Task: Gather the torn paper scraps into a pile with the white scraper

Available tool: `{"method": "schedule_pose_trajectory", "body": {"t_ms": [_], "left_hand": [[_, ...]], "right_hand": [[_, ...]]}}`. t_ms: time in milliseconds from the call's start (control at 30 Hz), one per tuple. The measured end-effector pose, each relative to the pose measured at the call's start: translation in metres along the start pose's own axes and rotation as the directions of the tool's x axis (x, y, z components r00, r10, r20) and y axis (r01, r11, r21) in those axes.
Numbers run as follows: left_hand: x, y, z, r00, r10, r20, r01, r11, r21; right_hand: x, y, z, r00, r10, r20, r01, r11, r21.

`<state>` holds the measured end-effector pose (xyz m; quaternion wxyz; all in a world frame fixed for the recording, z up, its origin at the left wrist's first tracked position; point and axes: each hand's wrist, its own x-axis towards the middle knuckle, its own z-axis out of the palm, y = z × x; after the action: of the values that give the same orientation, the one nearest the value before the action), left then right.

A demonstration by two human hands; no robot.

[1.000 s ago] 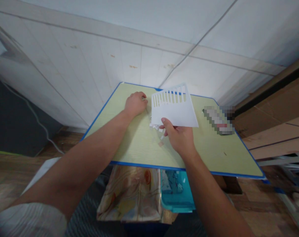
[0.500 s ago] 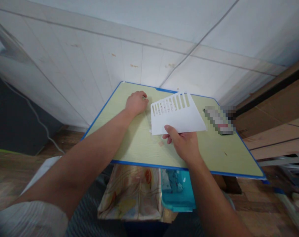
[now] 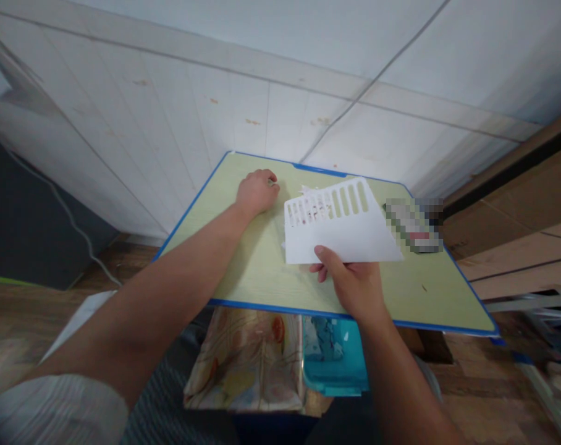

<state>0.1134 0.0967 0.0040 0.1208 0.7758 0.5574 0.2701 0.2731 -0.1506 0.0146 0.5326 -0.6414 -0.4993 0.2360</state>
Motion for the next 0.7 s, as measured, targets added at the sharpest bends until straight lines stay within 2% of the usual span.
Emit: {"method": "schedule_pose_trajectory", "body": {"t_ms": [100,200,333,533,700], "left_hand": [[0.000,0.000,-0.001,1.000,0.001,0.001,-0.001,1.000,-0.013],[0.000,0.000,-0.001,1.000,-0.003,0.011,0.003,1.000,-0.008],[0.000,0.001,-0.001,1.000,-0.009,0.002,0.009,1.000,0.008],[0.002,-0.001,0.000,1.000,-0.003,0.010,0.003,1.000,0.024],[-0.001,-0.006,-0.004,1.000,0.016,-0.022,-0.015,1.000,0.019]], "right_hand": [[-0.007,0.009,-0.007,0.996,0.025,-0.081,-0.027,0.999,-0.024],[-0.015,0.016,-0.011,0.994,0.044,-0.103,-0.049,0.998,-0.041],[-0.024,0.015,-0.014,0.992,0.021,-0.121,-0.019,1.000,0.015],[-0.028,0.016,-0.024,0.974,0.070,-0.217,-0.065,0.997,0.029],[-0.033,0.025,-0.022,0.982,0.037,-0.187,-0.045,0.998,-0.039]]}}
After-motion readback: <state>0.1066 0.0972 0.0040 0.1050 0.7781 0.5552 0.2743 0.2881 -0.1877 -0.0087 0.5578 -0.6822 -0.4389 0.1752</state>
